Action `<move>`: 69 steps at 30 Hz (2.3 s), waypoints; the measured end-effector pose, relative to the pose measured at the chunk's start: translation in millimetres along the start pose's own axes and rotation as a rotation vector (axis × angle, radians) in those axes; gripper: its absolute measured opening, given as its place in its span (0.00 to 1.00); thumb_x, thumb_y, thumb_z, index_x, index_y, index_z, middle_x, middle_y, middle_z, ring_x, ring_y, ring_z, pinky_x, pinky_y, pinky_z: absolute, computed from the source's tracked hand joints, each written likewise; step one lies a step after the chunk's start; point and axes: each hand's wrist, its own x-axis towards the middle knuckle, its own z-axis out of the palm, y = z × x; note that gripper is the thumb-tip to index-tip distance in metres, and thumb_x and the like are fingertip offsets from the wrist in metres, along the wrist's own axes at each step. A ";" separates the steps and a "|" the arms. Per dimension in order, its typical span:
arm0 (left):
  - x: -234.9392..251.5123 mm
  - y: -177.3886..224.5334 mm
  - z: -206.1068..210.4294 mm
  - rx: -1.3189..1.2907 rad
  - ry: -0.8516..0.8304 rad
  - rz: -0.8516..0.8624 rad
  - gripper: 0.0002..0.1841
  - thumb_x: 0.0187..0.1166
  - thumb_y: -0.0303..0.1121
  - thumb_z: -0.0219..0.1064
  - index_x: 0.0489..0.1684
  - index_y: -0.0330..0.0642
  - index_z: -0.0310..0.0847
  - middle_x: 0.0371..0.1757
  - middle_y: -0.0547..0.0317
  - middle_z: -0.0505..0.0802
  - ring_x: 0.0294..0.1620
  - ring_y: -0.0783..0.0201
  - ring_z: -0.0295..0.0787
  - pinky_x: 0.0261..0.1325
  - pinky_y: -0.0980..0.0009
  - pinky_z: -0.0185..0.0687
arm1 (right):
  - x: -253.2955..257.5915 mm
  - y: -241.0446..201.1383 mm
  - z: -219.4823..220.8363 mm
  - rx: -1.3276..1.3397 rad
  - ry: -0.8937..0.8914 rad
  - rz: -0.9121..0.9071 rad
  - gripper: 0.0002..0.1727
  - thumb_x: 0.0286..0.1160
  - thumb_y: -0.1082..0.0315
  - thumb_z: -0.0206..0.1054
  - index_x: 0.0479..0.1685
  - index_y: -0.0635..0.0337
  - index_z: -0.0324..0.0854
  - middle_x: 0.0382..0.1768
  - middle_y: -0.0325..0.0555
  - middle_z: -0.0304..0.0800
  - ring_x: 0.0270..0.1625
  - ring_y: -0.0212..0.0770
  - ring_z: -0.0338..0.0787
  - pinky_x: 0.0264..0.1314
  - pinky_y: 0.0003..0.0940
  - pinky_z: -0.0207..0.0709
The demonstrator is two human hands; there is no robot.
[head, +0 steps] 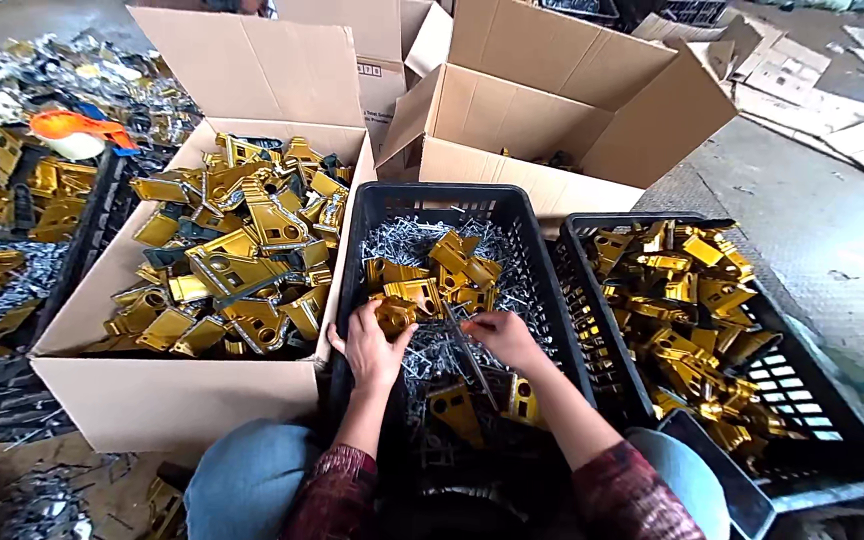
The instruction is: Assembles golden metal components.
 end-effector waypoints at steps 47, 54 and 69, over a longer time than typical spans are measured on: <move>-62.6 43.8 -77.5 -1.647 -0.537 -0.049 0.10 0.76 0.46 0.73 0.39 0.51 0.88 0.41 0.69 0.94 0.44 0.78 0.90 0.52 0.79 0.87 | -81.5 -9.4 42.9 0.957 -0.494 -0.709 0.62 0.67 0.40 0.76 0.94 0.66 0.45 0.84 0.54 0.71 0.81 0.45 0.76 0.84 0.44 0.70; -59.9 40.8 -78.6 -1.553 -0.644 -0.089 0.10 0.84 0.44 0.65 0.41 0.51 0.88 0.39 0.70 0.94 0.42 0.77 0.90 0.51 0.77 0.87 | -89.5 -9.3 53.9 1.144 -0.381 -0.616 0.56 0.62 0.57 0.84 0.86 0.53 0.44 0.75 0.49 0.78 0.72 0.45 0.84 0.76 0.45 0.78; -70.8 54.4 -69.0 -1.640 -0.652 -0.255 0.18 0.87 0.52 0.58 0.52 0.49 0.83 0.45 0.63 0.95 0.48 0.71 0.93 0.54 0.71 0.90 | -90.2 -16.9 54.6 0.837 -0.114 -0.649 0.64 0.59 0.49 0.84 0.89 0.72 0.42 0.66 0.56 0.83 0.66 0.44 0.87 0.72 0.40 0.81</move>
